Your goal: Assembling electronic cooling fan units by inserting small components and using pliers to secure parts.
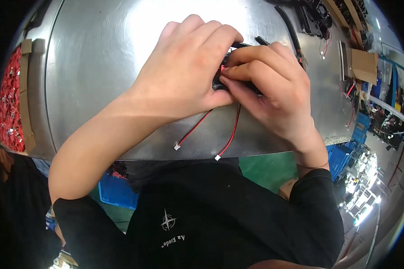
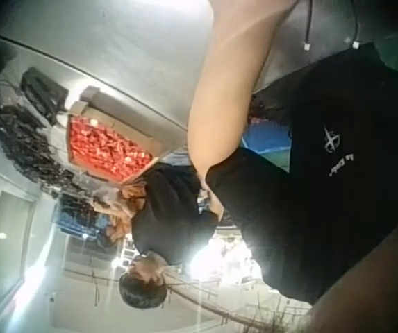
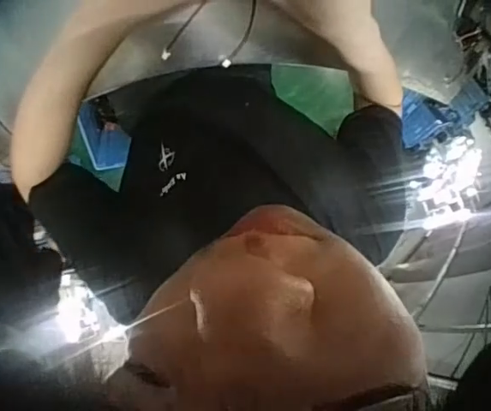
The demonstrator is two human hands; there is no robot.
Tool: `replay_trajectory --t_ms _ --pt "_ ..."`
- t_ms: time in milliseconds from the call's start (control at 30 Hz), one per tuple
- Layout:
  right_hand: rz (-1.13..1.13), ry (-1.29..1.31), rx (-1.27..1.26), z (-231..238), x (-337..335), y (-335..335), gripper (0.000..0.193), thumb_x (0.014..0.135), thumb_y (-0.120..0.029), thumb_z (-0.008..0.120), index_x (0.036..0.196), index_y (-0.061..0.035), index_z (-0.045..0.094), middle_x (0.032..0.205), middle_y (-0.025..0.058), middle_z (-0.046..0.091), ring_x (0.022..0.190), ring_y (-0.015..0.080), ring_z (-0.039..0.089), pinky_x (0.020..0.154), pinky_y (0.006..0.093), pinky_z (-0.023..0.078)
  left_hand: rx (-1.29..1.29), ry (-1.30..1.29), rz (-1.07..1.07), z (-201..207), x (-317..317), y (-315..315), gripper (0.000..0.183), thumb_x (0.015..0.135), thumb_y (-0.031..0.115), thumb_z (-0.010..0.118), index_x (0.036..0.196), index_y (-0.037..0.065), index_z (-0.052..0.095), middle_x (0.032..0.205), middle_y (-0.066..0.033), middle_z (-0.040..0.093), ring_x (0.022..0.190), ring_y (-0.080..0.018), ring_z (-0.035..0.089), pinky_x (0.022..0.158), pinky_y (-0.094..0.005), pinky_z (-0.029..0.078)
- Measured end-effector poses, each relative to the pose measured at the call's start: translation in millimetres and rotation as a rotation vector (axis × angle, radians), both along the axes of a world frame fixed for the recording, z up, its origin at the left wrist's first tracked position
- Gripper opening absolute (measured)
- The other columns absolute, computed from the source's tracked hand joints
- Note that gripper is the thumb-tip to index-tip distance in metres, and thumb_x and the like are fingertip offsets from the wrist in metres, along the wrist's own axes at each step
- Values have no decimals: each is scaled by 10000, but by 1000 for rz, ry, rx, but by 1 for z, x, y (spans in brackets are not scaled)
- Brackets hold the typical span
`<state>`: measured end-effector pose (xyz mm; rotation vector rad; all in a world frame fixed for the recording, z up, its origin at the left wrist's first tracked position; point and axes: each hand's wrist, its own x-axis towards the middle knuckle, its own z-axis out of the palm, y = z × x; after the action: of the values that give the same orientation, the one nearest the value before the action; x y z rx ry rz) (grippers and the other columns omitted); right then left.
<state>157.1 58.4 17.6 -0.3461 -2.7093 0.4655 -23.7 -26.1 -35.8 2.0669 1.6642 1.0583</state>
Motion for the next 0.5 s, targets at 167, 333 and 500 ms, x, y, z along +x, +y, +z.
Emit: replay_trajectory --t_ms 167,333,500 --pt "42 17 -25 -1 1 2 225 704 17 837 880 -43 710 956 68 724 793 230 644 688 327 491 2 -2 -7 -3 2 0 604 673 231 834 1226 127 613 1099 -62 636 1059 -300 576 942 -434 429" --pt "45 51 -8 -3 -1 3 229 701 20 839 885 -39 716 957 75 725 807 232 656 694 326 502 5 -5 1 -2 1 1 608 659 221 834 1220 134 616 1080 -55 635 1046 -299 578 938 -431 427" --pt "45 77 -20 -3 -2 2 225 699 26 838 881 -37 722 958 78 725 824 235 665 712 323 521 19 14 -32 14 1 0 599 660 218 827 1214 133 616 1077 -48 633 1036 -296 574 930 -424 425"
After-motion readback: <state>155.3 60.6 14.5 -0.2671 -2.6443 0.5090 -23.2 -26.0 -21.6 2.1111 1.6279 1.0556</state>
